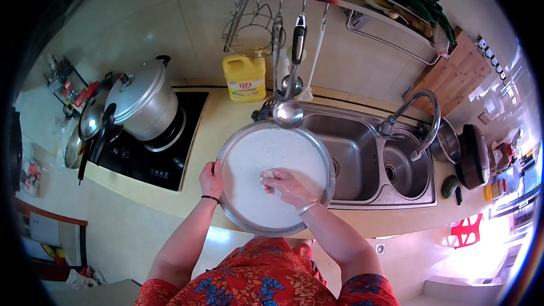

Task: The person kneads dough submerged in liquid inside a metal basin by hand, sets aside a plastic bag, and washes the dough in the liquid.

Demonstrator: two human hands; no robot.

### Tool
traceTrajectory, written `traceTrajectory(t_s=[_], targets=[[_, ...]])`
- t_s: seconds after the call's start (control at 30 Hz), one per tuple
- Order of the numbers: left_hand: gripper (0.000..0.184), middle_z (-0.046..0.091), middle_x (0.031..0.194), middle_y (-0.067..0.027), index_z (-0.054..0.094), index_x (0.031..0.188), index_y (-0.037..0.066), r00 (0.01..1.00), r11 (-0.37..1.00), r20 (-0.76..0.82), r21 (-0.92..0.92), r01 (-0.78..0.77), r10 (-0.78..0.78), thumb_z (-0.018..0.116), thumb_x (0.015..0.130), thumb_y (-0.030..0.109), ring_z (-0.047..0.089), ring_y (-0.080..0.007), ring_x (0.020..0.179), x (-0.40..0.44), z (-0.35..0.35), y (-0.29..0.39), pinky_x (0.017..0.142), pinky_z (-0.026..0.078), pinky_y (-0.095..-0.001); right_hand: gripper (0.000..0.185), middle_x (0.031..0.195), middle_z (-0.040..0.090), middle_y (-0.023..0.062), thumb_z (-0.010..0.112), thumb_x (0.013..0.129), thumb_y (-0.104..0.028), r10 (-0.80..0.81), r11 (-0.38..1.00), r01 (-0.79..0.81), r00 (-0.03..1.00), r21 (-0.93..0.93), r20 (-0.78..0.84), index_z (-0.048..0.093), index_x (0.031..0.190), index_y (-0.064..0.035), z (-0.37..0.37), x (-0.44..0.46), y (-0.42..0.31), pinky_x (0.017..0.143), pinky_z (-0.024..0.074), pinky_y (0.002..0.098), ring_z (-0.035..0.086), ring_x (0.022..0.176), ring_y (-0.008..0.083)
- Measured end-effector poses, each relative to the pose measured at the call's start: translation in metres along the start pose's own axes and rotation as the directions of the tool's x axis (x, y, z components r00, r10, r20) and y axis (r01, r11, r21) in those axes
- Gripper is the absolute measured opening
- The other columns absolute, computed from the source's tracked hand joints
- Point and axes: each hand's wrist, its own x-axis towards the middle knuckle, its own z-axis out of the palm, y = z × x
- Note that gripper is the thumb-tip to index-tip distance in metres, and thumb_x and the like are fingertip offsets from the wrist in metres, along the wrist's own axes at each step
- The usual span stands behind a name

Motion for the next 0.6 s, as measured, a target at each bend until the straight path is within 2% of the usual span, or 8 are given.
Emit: traceTrajectory(t_s=[0.07, 0.13, 0.17, 0.23, 0.37, 0.47, 0.53, 0.6], targets=[[0.034, 0.058, 0.065, -0.0166, 0.058, 0.081, 0.001, 1.000, 1.000, 0.000, 0.001, -0.003, 0.003, 0.049, 0.085, 0.034, 0.056, -0.0287, 0.060, 0.001, 0.001, -0.003, 0.056, 0.044, -0.0365, 0.016, 0.079, 0.054, 0.0030, 0.058, 0.079, -0.006, -0.021, 1.000, 0.021, 1.000, -0.024, 0.010, 0.054, 0.093, 0.0003, -0.002, 0.000, 0.001, 0.062, 0.0424, 0.0227, 0.051, 0.067, 0.0109], [0.036, 0.058, 0.067, -0.0176, 0.058, 0.081, 0.002, 1.000, 1.000, -0.013, 0.007, -0.018, 0.018, 0.048, 0.085, 0.036, 0.057, -0.0308, 0.061, 0.002, 0.004, -0.007, 0.057, 0.044, -0.0374, 0.014, 0.077, 0.054, 0.0030, 0.056, 0.081, -0.007, -0.072, 0.982, 0.066, 0.997, -0.179, -0.027, 0.053, 0.092, 0.0010, -0.004, 0.001, 0.004, 0.062, 0.0427, 0.0232, 0.051, 0.067, 0.0107], [0.036, 0.058, 0.067, -0.0176, 0.058, 0.081, 0.002, 1.000, 1.000, -0.012, 0.007, -0.018, 0.018, 0.048, 0.085, 0.036, 0.057, -0.0308, 0.061, 0.002, 0.003, -0.007, 0.057, 0.044, -0.0374, 0.014, 0.077, 0.054, 0.0030, 0.056, 0.081, -0.007, -0.073, 0.982, 0.067, 0.997, -0.178, -0.027, 0.053, 0.092, 0.0010, -0.004, 0.000, 0.003, 0.062, 0.0427, 0.0232, 0.051, 0.067, 0.0107], [0.036, 0.058, 0.067, -0.0181, 0.058, 0.082, 0.002, 1.000, 1.000, -0.006, -0.002, -0.009, 0.009, 0.048, 0.085, 0.036, 0.057, -0.0317, 0.062, 0.001, 0.002, -0.004, 0.057, 0.044, -0.0380, 0.012, 0.076, 0.054, 0.0035, 0.053, 0.083, -0.009, -0.117, 0.900, 0.083, 0.992, -0.429, -0.054, 0.052, 0.090, 0.0010, -0.005, -0.001, 0.000, 0.064, 0.0429, 0.0233, 0.051, 0.066, 0.0107], [0.036, 0.058, 0.067, -0.0180, 0.058, 0.082, 0.001, 1.000, 1.000, -0.002, 0.002, -0.005, 0.005, 0.048, 0.085, 0.036, 0.057, -0.0315, 0.062, 0.002, 0.003, -0.006, 0.057, 0.044, -0.0379, 0.011, 0.075, 0.054, 0.0043, 0.049, 0.085, -0.009, -0.139, 0.905, 0.132, 0.990, -0.405, 0.012, 0.050, 0.091, 0.0004, -0.004, -0.004, -0.004, 0.066, 0.0430, 0.0231, 0.051, 0.067, 0.0114], [0.035, 0.058, 0.066, -0.0176, 0.057, 0.081, 0.001, 1.000, 1.000, -0.004, 0.010, -0.010, 0.010, 0.048, 0.085, 0.035, 0.056, -0.0306, 0.060, 0.002, 0.003, -0.006, 0.056, 0.044, -0.0376, 0.007, 0.072, 0.053, 0.0046, 0.046, 0.086, -0.007, -0.131, 0.926, 0.102, 0.990, -0.363, -0.055, 0.048, 0.084, -0.0005, -0.002, -0.005, -0.007, 0.065, 0.0425, 0.0255, 0.050, 0.067, 0.0129], [0.034, 0.057, 0.065, -0.0171, 0.057, 0.081, 0.001, 1.000, 1.000, -0.014, 0.004, -0.009, 0.009, 0.049, 0.085, 0.034, 0.056, -0.0295, 0.058, 0.001, 0.002, -0.004, 0.056, 0.044, -0.0372, 0.008, 0.076, 0.055, 0.0054, 0.044, 0.085, -0.004, -0.203, 0.892, 0.184, 0.979, -0.412, -0.001, 0.048, 0.090, 0.0009, -0.008, -0.005, -0.006, 0.068, 0.0440, 0.0272, 0.052, 0.071, 0.0142], [0.034, 0.057, 0.064, -0.0170, 0.057, 0.080, 0.001, 1.000, 1.000, -0.016, 0.005, -0.012, 0.012, 0.049, 0.085, 0.034, 0.055, -0.0292, 0.058, 0.001, 0.002, -0.004, 0.055, 0.043, -0.0371, 0.010, 0.078, 0.056, 0.0061, 0.045, 0.085, -0.003, -0.208, 0.906, 0.193, 0.978, -0.375, 0.001, 0.048, 0.093, 0.0018, -0.014, -0.004, -0.003, 0.069, 0.0447, 0.0276, 0.054, 0.075, 0.0148]])
